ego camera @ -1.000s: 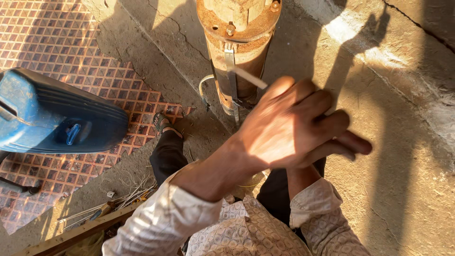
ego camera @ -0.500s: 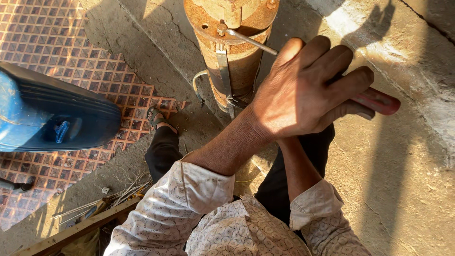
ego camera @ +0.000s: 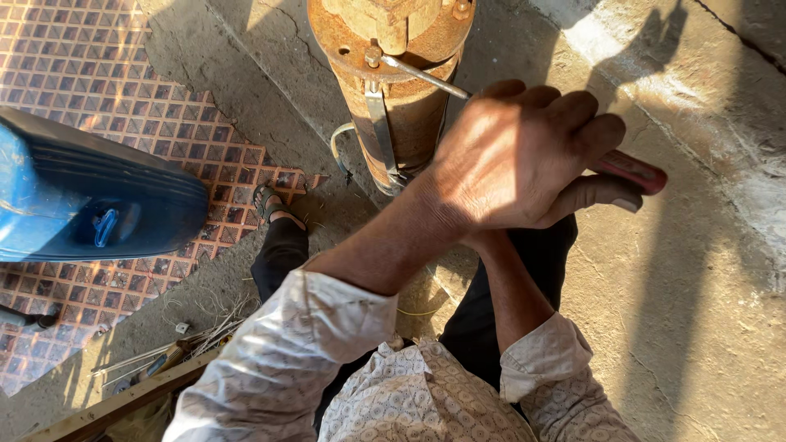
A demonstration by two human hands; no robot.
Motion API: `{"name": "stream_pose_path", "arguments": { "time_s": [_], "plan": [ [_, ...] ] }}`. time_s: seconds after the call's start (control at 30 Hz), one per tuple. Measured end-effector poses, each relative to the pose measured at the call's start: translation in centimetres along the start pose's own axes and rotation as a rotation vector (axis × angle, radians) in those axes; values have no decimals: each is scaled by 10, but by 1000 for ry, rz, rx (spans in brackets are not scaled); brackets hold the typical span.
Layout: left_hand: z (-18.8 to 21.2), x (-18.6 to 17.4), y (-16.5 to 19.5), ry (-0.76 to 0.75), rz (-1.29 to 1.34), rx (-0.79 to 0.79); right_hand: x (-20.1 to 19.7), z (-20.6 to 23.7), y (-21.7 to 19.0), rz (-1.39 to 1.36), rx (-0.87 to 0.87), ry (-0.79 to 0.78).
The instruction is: The person sits on the ground repairing a rusty cylindrical pump or motor. They fit a small metal bracket and nut onto the housing by hand, retrieve a wrench and pliers from a nearby workbench, tighten a strap clamp around the housing with pliers, and drive a screw with a screwdriver.
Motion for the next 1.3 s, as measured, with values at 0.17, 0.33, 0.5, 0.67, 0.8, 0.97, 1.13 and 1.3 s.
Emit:
{"name": "stream_pose_path", "arguments": {
  "time_s": [0.17,0.33,0.5,0.67,0.8,0.97,1.13,1.3],
  "plan": [
    [13,-5,7,132,-19,108,4,0,-1,7,5,-15],
    [25,-14,9,304,-53,193,3,1,1,2,6,1],
    [21,-11,13,277,-60,175,-1,0,3,-4,6,16],
    [1,9,-3,177,-64,-77,-1,-3,0,0,6,12],
    [-8,22,-18,52,23,-122,0,-2,-1,19,23,-5],
    [-3,32,-19,-72,62,-120,0,-1,-1,30,28,-9],
    [6,34,-13,-10,-79,-51,0,-2,-2,35,32,-10],
    [16,31,-9,88,-49,55,3,1,-3,41,33,-8]
  ]
}}
Point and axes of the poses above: each hand's wrist, its own z-axis away from the middle knuckle, its own x-axis out of the palm, y = z × x, the point moved 8 cm from there along -z, towards the middle knuckle, and after that the axes turned 5 degrees about x, right-handed, at the moved point
